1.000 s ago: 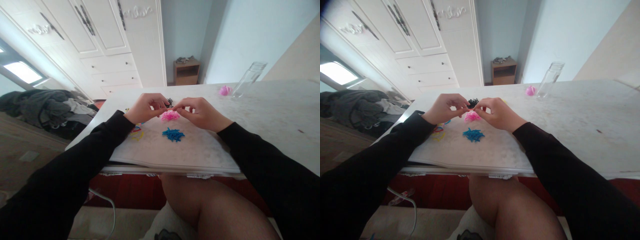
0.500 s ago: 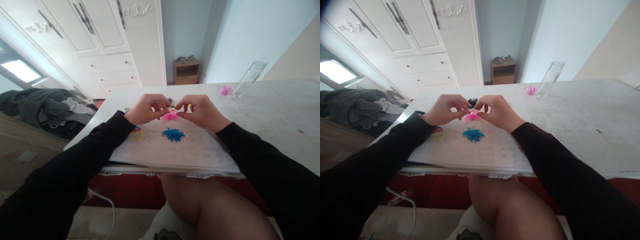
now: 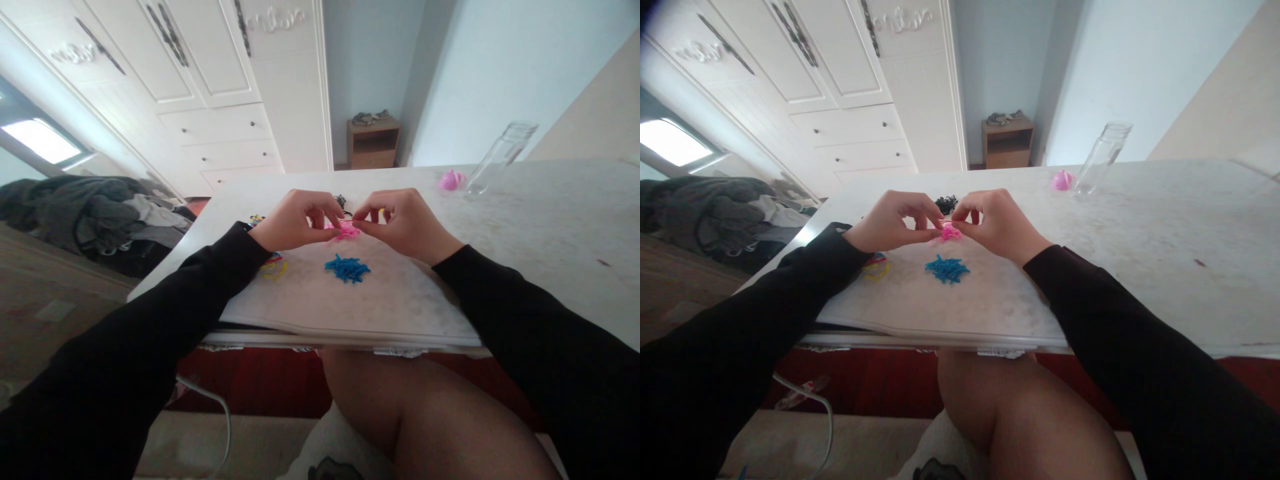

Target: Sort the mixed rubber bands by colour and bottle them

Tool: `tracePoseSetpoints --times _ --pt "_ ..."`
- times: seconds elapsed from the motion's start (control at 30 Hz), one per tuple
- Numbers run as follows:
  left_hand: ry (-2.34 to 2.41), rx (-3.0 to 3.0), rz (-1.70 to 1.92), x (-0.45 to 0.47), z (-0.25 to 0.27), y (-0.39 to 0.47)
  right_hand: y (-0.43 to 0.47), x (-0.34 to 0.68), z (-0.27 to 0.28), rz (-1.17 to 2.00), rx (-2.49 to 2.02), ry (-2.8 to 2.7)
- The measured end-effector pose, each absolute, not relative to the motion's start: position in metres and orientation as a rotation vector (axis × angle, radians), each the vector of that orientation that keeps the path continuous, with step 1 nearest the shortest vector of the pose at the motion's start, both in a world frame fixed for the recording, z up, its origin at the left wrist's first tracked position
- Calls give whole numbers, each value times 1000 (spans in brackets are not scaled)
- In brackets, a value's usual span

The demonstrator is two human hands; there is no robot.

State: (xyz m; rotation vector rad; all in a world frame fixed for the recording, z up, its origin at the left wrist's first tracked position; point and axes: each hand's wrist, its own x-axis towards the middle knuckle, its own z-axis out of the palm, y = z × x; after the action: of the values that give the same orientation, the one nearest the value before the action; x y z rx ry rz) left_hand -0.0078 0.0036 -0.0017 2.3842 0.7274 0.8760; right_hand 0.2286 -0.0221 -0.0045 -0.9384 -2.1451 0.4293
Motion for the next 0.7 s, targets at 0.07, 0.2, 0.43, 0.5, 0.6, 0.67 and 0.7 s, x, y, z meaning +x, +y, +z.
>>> tracePoseSetpoints --times 0.07,0.2,0.43,0.5,0.6,0.67,0.7 --pt "759 2396 879 -7 0 3 -22 228 -4 434 -942 -2141" --pt "798 2410 868 -7 0 3 -23 228 -4 447 -938 -2137" --pt "822 2375 844 -7 1 3 -24 228 -1 457 -948 -2150" --pt "826 2352 836 -6 1 2 -24 228 0 449 -960 -2150" --pt "841 2329 832 -6 0 3 -22 231 2 419 -995 -2132" --pt "855 2315 842 -7 -1 6 -19 237 3 391 -1030 -2103" --pt "865 2307 848 -8 -2 8 -17 240 3 375 -1053 -2080"
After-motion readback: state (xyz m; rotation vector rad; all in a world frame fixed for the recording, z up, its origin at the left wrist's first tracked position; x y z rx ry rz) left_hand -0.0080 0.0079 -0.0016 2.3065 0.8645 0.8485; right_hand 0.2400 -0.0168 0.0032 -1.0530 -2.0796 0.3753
